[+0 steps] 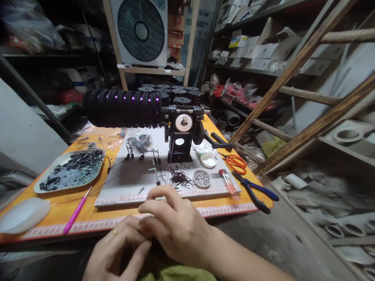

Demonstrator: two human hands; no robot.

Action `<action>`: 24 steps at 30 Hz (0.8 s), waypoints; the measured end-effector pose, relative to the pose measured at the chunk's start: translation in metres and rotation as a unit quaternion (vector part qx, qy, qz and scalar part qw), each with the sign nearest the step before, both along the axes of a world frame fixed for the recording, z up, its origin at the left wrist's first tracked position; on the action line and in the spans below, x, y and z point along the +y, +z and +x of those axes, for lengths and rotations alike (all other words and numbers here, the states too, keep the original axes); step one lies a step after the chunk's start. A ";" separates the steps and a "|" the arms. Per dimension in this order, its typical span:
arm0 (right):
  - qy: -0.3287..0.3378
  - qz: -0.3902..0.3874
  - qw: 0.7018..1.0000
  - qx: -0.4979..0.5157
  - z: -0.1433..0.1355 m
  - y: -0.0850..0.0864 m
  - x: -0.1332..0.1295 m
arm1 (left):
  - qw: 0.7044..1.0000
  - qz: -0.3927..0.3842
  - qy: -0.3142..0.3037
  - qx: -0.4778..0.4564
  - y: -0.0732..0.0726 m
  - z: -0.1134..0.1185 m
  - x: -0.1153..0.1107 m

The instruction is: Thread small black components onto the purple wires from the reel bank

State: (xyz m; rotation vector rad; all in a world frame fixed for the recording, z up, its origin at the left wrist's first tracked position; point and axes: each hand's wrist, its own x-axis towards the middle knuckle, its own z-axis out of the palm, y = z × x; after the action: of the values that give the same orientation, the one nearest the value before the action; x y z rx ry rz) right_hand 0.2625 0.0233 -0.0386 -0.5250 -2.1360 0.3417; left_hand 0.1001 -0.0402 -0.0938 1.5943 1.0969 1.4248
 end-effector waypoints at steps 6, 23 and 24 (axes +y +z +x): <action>0.110 0.154 0.980 -0.063 0.016 -0.006 0.000 | 0.827 -0.384 -0.170 -0.373 0.007 -0.003 0.004; 0.100 0.036 0.994 -0.035 0.026 0.010 -0.011 | 0.973 -0.155 -0.144 -0.094 0.019 -0.005 0.012; 0.100 0.020 0.994 -0.034 0.027 0.008 -0.012 | 0.987 -0.107 -0.117 -0.026 0.019 -0.007 0.010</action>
State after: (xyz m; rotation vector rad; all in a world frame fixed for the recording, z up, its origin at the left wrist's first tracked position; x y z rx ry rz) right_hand 0.2896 0.0109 -0.0306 -0.3034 -2.2621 0.3953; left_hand 0.0934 -0.0302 -0.0751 1.4701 0.9623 1.1465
